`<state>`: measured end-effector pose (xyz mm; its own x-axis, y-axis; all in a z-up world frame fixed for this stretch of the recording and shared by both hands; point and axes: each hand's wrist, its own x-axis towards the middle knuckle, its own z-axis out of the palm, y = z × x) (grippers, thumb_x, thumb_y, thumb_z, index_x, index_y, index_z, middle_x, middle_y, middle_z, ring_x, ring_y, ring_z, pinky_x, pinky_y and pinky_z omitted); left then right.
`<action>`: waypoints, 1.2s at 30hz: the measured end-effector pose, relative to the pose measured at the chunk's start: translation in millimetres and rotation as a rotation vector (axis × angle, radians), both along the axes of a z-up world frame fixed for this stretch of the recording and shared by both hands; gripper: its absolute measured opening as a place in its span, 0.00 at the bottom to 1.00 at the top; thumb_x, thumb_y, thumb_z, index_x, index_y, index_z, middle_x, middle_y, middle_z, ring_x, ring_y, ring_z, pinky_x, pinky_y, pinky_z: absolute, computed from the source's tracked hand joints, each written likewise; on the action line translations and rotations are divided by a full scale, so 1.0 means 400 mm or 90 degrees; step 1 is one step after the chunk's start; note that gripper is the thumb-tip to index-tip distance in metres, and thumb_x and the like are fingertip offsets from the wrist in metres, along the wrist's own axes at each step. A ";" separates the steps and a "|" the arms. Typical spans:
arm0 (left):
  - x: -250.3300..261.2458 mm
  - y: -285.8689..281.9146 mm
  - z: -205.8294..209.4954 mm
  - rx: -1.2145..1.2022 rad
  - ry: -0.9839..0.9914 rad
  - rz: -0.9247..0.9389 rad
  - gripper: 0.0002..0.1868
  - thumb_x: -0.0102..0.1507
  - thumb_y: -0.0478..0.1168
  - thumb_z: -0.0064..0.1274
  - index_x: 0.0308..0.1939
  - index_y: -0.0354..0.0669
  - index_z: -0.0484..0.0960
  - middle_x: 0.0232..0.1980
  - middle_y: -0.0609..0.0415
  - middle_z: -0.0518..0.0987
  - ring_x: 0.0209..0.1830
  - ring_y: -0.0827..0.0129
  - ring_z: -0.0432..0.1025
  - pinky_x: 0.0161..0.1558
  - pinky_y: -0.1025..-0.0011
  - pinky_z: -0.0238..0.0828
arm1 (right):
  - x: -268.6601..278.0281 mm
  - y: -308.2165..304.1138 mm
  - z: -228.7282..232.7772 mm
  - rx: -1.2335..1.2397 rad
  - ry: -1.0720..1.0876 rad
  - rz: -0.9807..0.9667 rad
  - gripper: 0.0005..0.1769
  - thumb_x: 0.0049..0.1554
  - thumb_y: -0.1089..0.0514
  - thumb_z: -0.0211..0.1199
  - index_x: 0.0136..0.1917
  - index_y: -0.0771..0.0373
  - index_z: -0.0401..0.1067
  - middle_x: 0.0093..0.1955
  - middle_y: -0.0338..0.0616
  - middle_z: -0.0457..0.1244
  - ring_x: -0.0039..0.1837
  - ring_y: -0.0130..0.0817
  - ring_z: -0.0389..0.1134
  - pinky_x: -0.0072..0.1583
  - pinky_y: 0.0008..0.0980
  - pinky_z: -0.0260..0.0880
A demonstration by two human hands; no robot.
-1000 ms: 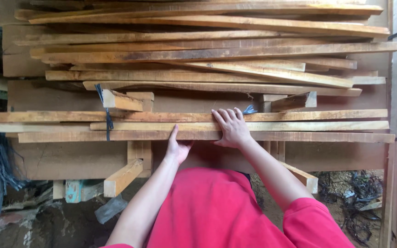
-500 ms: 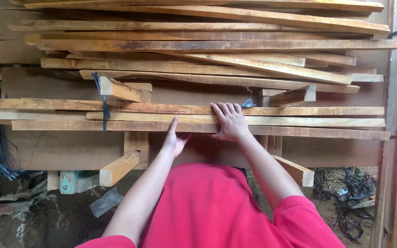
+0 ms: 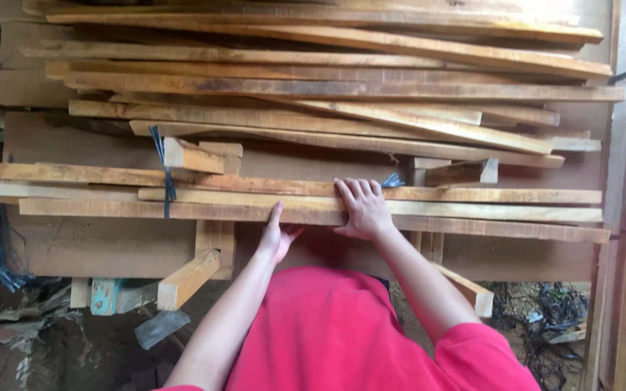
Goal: Bundle thin wooden strips using plastic ties.
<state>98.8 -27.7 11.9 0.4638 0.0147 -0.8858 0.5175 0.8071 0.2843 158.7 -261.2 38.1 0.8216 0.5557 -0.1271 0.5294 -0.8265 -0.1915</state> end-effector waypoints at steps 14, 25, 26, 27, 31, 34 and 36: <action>-0.014 0.008 -0.022 -0.020 -0.027 0.008 0.56 0.60 0.53 0.68 0.78 0.39 0.46 0.72 0.40 0.48 0.72 0.47 0.55 0.69 0.39 0.60 | 0.084 0.017 0.066 -0.010 0.214 -0.050 0.58 0.42 0.18 0.63 0.75 0.53 0.63 0.66 0.43 0.64 0.69 0.42 0.65 0.68 0.44 0.63; -0.037 -0.002 -0.115 -0.001 -0.003 0.116 0.42 0.58 0.52 0.71 0.67 0.42 0.63 0.61 0.47 0.64 0.59 0.55 0.68 0.65 0.50 0.67 | 0.256 0.081 0.027 -0.193 0.644 -0.127 0.60 0.35 0.07 0.57 0.62 0.54 0.78 0.63 0.48 0.70 0.69 0.44 0.69 0.65 0.43 0.71; -0.031 -0.007 -0.105 0.002 -0.003 0.118 0.42 0.58 0.51 0.71 0.67 0.41 0.63 0.61 0.46 0.65 0.59 0.54 0.68 0.66 0.49 0.66 | 0.256 0.073 0.011 -0.183 0.639 -0.135 0.59 0.34 0.08 0.59 0.60 0.53 0.79 0.61 0.48 0.71 0.68 0.44 0.70 0.64 0.43 0.72; -0.025 -0.013 -0.094 0.005 -0.003 0.121 0.42 0.58 0.51 0.71 0.68 0.40 0.63 0.61 0.45 0.65 0.59 0.54 0.68 0.66 0.49 0.66 | 0.256 0.064 -0.005 -0.173 0.634 -0.143 0.58 0.34 0.08 0.60 0.59 0.53 0.80 0.60 0.48 0.71 0.67 0.44 0.70 0.63 0.43 0.73; -0.030 0.006 -0.100 0.016 0.023 0.132 0.42 0.59 0.55 0.69 0.71 0.47 0.66 0.62 0.46 0.65 0.60 0.52 0.69 0.64 0.49 0.67 | 0.265 0.097 0.100 -0.191 0.647 -0.113 0.61 0.35 0.08 0.60 0.63 0.56 0.78 0.64 0.52 0.69 0.70 0.47 0.68 0.67 0.44 0.70; -0.014 0.025 -0.060 0.043 0.030 0.146 0.37 0.60 0.55 0.68 0.66 0.51 0.69 0.57 0.49 0.70 0.56 0.55 0.70 0.61 0.53 0.69 | 0.268 0.117 0.072 -0.177 0.632 -0.106 0.61 0.33 0.05 0.57 0.61 0.52 0.79 0.62 0.48 0.70 0.69 0.45 0.69 0.66 0.43 0.71; -0.025 0.018 -0.086 0.053 0.042 0.151 0.36 0.60 0.58 0.68 0.66 0.55 0.70 0.59 0.50 0.71 0.57 0.56 0.71 0.60 0.54 0.69 | 0.260 0.112 0.044 -0.162 0.593 -0.090 0.60 0.34 0.05 0.57 0.61 0.50 0.79 0.60 0.48 0.71 0.68 0.45 0.70 0.65 0.44 0.72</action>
